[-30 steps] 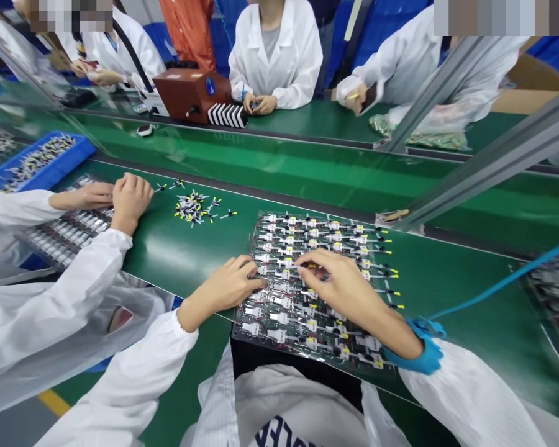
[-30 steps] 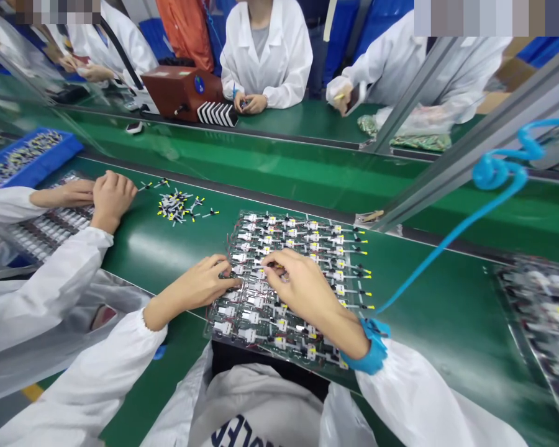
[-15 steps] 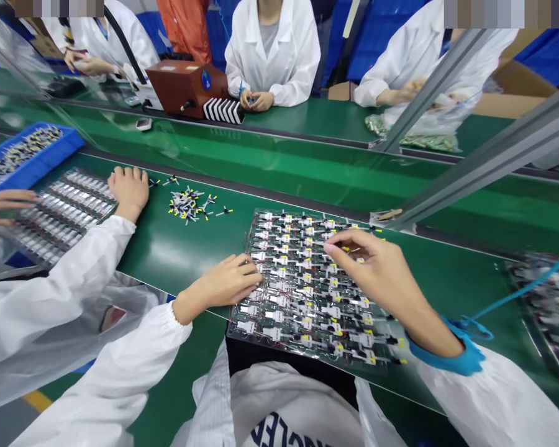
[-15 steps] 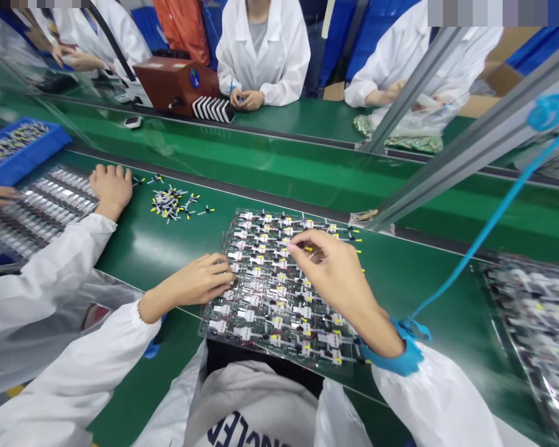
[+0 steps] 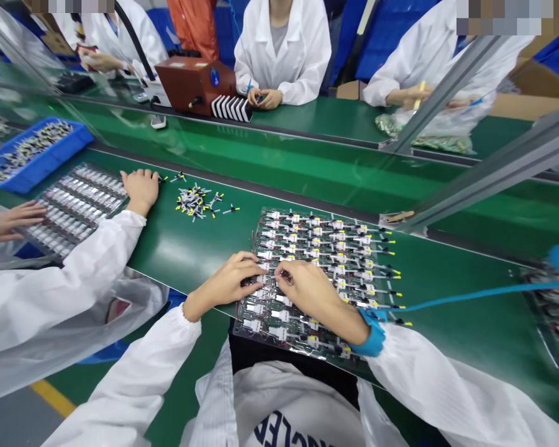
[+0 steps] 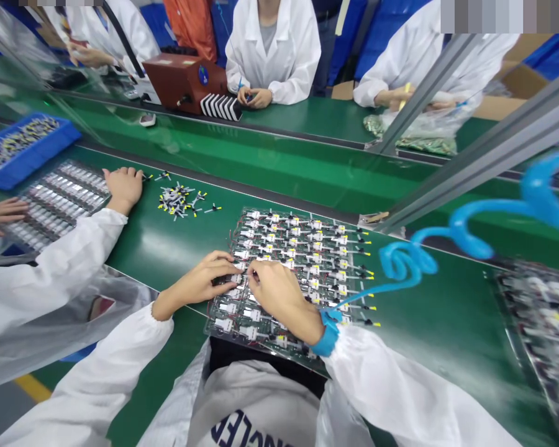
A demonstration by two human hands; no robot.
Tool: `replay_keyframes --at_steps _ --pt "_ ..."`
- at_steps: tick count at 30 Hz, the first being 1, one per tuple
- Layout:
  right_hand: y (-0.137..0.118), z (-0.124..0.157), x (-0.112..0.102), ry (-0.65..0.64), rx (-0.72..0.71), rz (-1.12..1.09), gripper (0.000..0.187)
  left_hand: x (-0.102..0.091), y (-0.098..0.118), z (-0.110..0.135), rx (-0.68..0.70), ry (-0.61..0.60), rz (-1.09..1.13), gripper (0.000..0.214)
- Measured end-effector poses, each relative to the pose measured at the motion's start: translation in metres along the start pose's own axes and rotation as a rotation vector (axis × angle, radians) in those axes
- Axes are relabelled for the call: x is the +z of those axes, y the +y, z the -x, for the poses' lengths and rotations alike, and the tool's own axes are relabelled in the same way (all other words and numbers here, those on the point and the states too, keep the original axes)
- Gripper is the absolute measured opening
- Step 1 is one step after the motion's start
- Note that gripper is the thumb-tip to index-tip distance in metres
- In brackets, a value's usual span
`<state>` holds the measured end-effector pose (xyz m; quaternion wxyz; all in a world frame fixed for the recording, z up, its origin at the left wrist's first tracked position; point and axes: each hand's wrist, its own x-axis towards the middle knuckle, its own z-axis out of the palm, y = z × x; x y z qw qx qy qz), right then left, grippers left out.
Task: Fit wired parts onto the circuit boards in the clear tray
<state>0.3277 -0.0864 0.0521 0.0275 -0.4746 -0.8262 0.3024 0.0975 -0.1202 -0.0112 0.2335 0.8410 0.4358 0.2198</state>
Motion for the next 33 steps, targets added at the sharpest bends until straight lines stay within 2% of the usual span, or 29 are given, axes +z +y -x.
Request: replay_keyframes --at_steps 7,12,16,33 --pt "-0.003 -0.002 0.009 -0.042 0.004 0.030 0.014 0.001 0.002 0.001 -0.006 0.004 0.027 0.023" --pt "-0.002 -0.005 0.016 -0.043 0.001 0.036 0.016 0.003 0.003 0.001 0.005 -0.006 0.002 0.032" --pt "-0.004 -0.005 0.016 -0.068 0.031 0.054 0.015 0.003 0.004 0.001 0.034 -0.015 -0.024 0.027" --pt "-0.004 -0.005 0.021 -0.057 0.002 0.088 0.018 0.008 0.007 0.005 -0.015 0.018 -0.003 0.027"
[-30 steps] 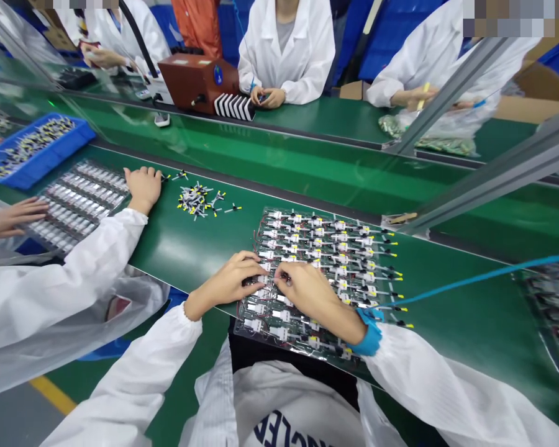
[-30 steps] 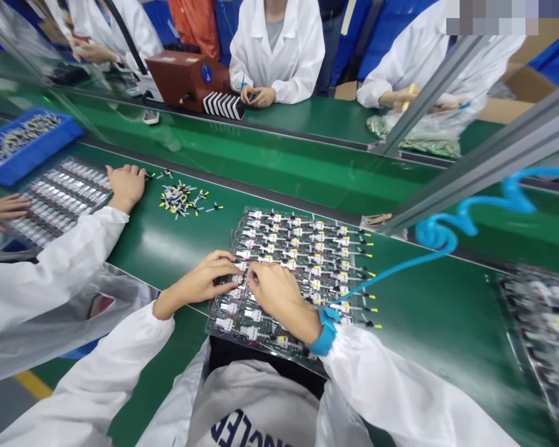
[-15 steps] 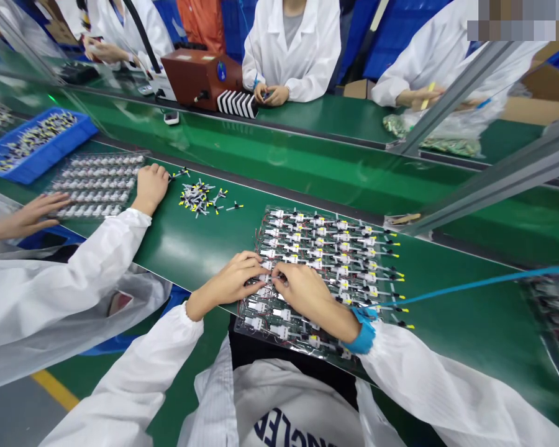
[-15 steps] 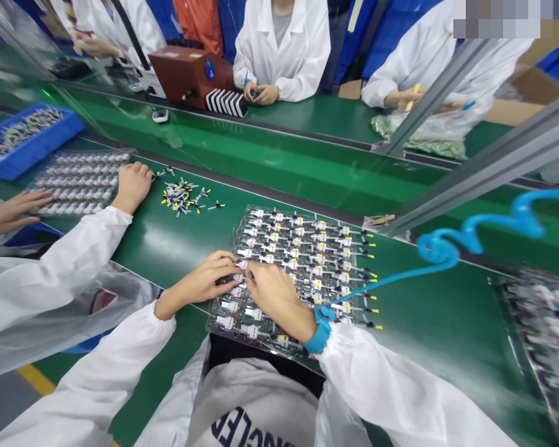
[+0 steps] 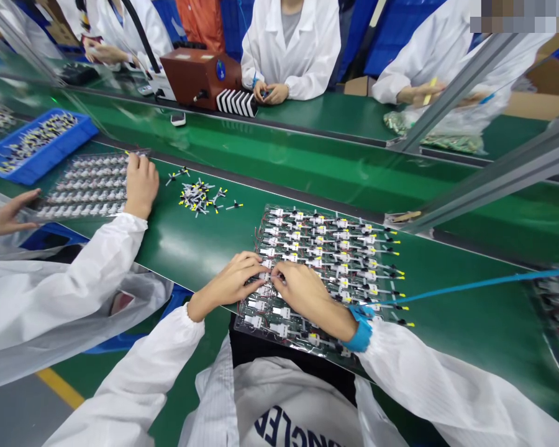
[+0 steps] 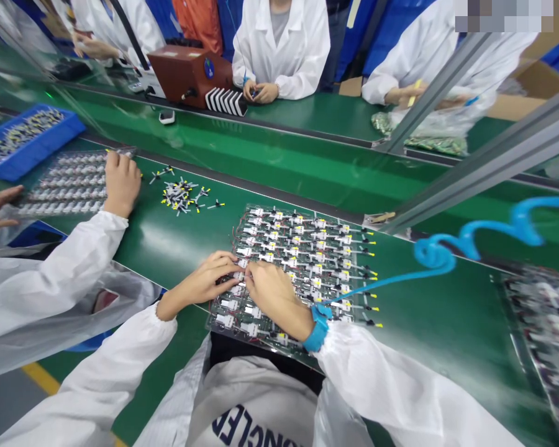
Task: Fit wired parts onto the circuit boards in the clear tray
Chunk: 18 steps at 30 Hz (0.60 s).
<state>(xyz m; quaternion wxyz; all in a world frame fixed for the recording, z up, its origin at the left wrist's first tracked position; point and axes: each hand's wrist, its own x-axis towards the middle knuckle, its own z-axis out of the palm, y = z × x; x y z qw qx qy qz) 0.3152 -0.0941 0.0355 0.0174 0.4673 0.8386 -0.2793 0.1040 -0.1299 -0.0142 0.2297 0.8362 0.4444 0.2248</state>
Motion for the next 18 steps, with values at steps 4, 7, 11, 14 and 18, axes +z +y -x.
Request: replay_keyframes --at_steps 4,7,11,14,18 --pt "-0.0007 0.0008 0.0025 0.017 -0.009 -0.014 0.019 0.0016 0.0012 0.0006 -0.017 0.004 0.004 0.027" --pt "-0.0005 0.0006 0.0046 0.015 -0.013 -0.016 0.020 0.0028 0.0013 0.0007 -0.013 0.007 -0.004 0.026" --pt "-0.0007 -0.0003 0.0059 -0.003 -0.008 -0.006 0.020 0.0038 0.0011 0.0008 -0.018 0.004 -0.015 0.025" --pt "-0.0016 -0.0007 0.0058 -0.006 -0.011 -0.011 0.021 0.0039 0.0020 0.0007 -0.023 0.008 -0.020 0.025" --pt "-0.0031 -0.0012 0.0064 -0.004 -0.011 -0.012 0.023 0.0046 0.0024 0.0009 -0.020 0.020 -0.012 0.025"
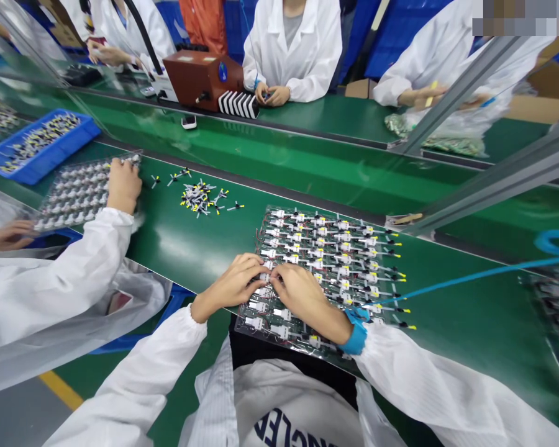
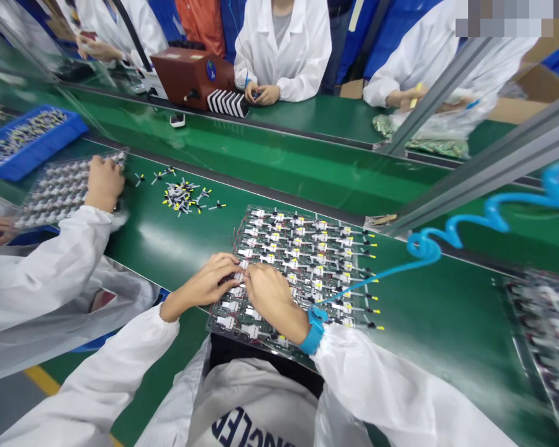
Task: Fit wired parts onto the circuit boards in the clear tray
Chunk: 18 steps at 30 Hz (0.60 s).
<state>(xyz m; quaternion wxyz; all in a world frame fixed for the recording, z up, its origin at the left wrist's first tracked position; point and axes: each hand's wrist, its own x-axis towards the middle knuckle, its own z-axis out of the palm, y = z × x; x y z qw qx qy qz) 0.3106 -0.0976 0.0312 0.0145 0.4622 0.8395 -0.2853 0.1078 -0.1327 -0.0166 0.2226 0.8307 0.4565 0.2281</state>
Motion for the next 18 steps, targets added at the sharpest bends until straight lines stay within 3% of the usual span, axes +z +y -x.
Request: replay_keyframes --at_steps 9,18 --pt "-0.003 -0.002 -0.001 -0.013 0.001 0.013 0.024 0.000 -0.005 -0.002 0.017 0.002 0.014 0.025" --pt "-0.002 0.005 -0.026 -0.007 -0.081 0.044 0.025 -0.015 -0.005 -0.005 0.023 -0.040 0.009 0.024"
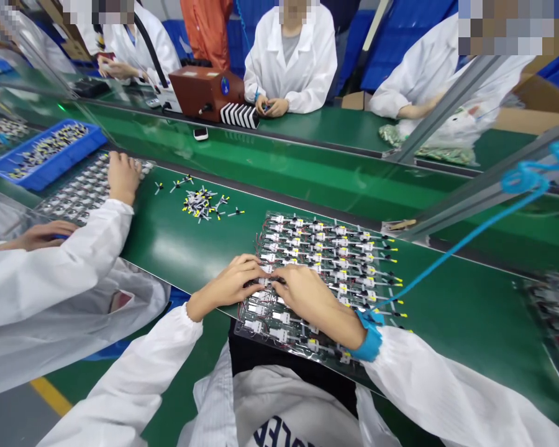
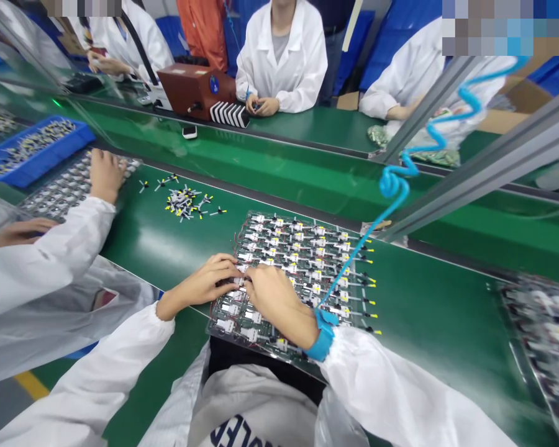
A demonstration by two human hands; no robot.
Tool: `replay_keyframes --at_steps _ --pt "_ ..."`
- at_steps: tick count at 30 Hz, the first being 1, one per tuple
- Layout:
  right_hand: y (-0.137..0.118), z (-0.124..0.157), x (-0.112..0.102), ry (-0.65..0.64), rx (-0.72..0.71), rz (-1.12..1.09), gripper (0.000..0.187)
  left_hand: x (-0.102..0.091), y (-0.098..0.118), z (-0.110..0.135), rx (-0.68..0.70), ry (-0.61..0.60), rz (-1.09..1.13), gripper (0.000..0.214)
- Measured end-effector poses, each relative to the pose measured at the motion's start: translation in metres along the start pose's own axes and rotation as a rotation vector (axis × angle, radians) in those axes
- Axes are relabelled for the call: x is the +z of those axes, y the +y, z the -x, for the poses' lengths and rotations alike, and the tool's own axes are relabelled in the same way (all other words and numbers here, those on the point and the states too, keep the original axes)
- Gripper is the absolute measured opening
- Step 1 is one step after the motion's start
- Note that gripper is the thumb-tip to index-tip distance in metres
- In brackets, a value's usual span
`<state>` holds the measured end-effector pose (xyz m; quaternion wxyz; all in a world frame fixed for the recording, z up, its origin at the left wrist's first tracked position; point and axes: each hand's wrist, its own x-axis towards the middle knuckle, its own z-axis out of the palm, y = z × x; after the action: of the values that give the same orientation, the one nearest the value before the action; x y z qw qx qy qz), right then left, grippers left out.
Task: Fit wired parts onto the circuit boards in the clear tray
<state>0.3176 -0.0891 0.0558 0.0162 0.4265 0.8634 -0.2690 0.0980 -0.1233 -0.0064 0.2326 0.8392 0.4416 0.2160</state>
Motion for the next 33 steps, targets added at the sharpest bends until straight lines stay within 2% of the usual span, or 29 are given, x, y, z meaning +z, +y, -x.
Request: replay_keyframes --at_steps 6,10,12,14,16,19,22,25,28,30,33 --pt "-0.002 0.011 -0.021 0.029 0.041 0.054 0.025 -0.002 0.003 0.000 0.025 -0.009 -0.031 0.026" --pt "0.013 0.022 -0.036 0.104 0.071 0.011 0.026 -0.017 0.000 0.001 0.006 0.052 -0.053 0.026" --pt "0.025 0.029 -0.044 0.166 0.087 -0.019 0.026 -0.030 -0.014 0.000 -0.088 0.171 -0.132 0.027" --pt "0.037 0.036 -0.052 0.214 0.100 -0.048 0.027 -0.042 -0.037 -0.006 -0.250 0.303 -0.277 0.034" --pt "0.047 0.043 -0.059 0.245 0.112 -0.078 0.028 -0.051 -0.063 -0.017 -0.394 0.356 -0.420 0.041" --pt "0.054 0.050 -0.065 0.278 0.126 -0.117 0.029 -0.059 -0.093 -0.042 -0.482 0.283 -0.523 0.040" --pt "0.056 0.053 -0.066 0.301 0.143 -0.138 0.028 -0.060 -0.104 -0.069 -0.534 0.173 -0.599 0.032" --pt "0.058 0.055 -0.066 0.322 0.161 -0.144 0.029 -0.062 -0.103 -0.084 -0.562 0.110 -0.657 0.026" --pt "0.059 0.057 -0.069 0.323 0.160 -0.176 0.030 -0.066 -0.093 -0.082 -0.532 0.108 -0.639 0.022" --pt "0.056 0.057 -0.069 0.318 0.140 -0.203 0.031 -0.066 -0.079 -0.073 -0.497 0.155 -0.576 0.017" --pt "0.049 0.052 -0.063 0.300 0.068 -0.251 0.035 -0.058 -0.039 -0.054 -0.386 0.239 -0.416 0.011"
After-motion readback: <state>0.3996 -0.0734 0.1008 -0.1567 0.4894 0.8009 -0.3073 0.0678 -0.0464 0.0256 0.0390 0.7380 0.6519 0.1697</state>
